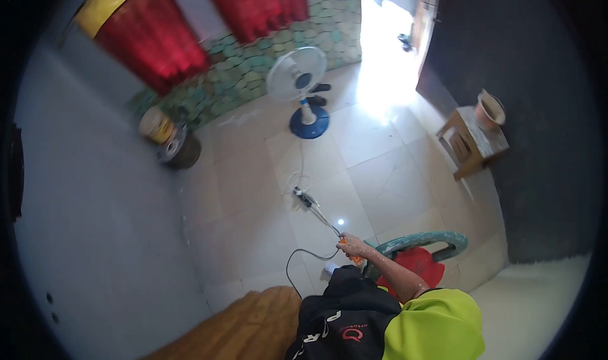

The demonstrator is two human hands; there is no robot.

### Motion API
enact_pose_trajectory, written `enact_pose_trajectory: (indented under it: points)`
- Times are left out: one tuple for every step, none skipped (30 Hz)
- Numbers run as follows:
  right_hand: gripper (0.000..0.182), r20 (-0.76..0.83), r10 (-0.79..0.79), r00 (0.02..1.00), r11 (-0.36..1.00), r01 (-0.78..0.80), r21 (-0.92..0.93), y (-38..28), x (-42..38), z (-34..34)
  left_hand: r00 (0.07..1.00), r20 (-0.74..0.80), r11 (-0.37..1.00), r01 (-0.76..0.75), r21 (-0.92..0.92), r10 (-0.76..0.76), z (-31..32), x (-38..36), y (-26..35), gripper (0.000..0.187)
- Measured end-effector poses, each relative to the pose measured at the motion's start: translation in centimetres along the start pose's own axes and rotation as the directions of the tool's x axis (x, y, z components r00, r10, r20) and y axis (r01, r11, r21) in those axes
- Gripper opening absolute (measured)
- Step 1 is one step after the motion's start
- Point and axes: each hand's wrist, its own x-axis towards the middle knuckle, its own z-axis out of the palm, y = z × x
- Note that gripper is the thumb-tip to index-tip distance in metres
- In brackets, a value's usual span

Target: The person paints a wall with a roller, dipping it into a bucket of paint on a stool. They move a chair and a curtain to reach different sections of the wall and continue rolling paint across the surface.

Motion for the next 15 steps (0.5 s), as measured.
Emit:
enact_pose_trajectory:
  points:
    - [0.058, -0.046, 0.019, 0.999, 0.997, -0.015, 0.079, 0.5, -0.3, -0.2, 1.000, 0.020, 0.999, -0.012, 0.030, 0.011, 0.3, 1.0, 2.1, 0.059]
    - [0.058, -0.078, 0.043, 0.996, 0.994, -0.034, 0.105, 1.2, -0.5, -0.2, 0.999, 0.041, 0.998, -0.025, 0.055, 0.023, 0.8, 2.2, 4.1, 0.058]
    - [0.058, -0.128, 0.052, 0.990, 0.993, -0.038, 0.116, 1.9, -0.1, -0.2, 0.997, 0.064, 0.996, -0.038, 0.084, 0.032, 1.4, 3.4, 6.0, 0.057]
    - [0.058, -0.179, 0.062, 0.982, 0.991, -0.039, 0.128, 2.2, 0.4, -0.7, 0.996, 0.085, 0.993, -0.043, 0.111, 0.034, 2.2, 4.3, 8.0, 0.055]
    - [0.058, -0.215, 0.069, 0.974, 0.985, -0.033, 0.170, 1.8, 0.0, -1.1, 0.994, 0.106, 0.989, -0.050, 0.143, 0.035, 2.9, 5.3, 9.9, 0.054]
    - [0.058, -0.248, 0.083, 0.965, 0.981, -0.036, 0.190, 1.9, -0.2, -1.6, 0.992, 0.126, 0.984, -0.055, 0.171, 0.034, 3.8, 6.5, 11.6, 0.053]
    - [0.059, -0.271, 0.120, 0.955, 0.972, -0.058, 0.227, 1.5, 0.0, -1.9, 0.989, 0.146, 0.978, -0.058, 0.201, 0.028, 4.7, 7.5, 13.4, 0.052]
    - [0.059, -0.291, 0.156, 0.944, 0.961, -0.078, 0.264, 0.9, 0.2, -2.1, 0.987, 0.163, 0.970, -0.054, 0.236, 0.015, 5.6, 8.6, 15.1, 0.051]
    - [0.059, -0.320, 0.164, 0.933, 0.957, -0.071, 0.282, 0.6, 0.4, -2.3, 0.984, 0.179, 0.963, -0.046, 0.266, -0.003, 6.4, 9.7, 16.6, 0.049]
    - [0.060, -0.340, 0.215, 0.916, 0.928, -0.083, 0.362, 0.3, 0.4, -2.4, 0.980, 0.196, 0.950, -0.045, 0.310, -0.018, 7.3, 10.8, 17.9, 0.048]
    - [0.061, -0.354, 0.269, 0.896, 0.891, -0.091, 0.445, -0.1, 0.5, -2.7, 0.978, 0.205, 0.933, -0.030, 0.357, -0.047, 7.8, 11.7, 19.3, 0.047]
    - [0.061, -0.379, 0.283, 0.881, 0.881, -0.082, 0.466, -0.3, 0.9, -3.2, 0.973, 0.216, 0.916, -0.018, 0.402, -0.075, 8.4, 13.0, 21.0, 0.046]
    - [0.061, -0.405, 0.323, 0.855, 0.880, -0.113, 0.462, -0.4, 1.2, -3.7, 0.969, 0.227, 0.894, -0.012, 0.449, -0.101, 8.9, 14.3, 22.5, 0.045]
    - [0.062, -0.424, 0.362, 0.830, 0.876, -0.147, 0.460, -0.4, 1.3, -3.6, 0.964, 0.236, 0.867, -0.012, 0.499, -0.123, 9.3, 15.8, 24.0, 0.044]
    - [0.062, -0.440, 0.373, 0.817, 0.861, -0.128, 0.492, -0.5, 1.5, -3.6, 0.961, 0.238, 0.843, -0.009, 0.538, -0.142, 9.7, 17.4, 26.1, 0.043]
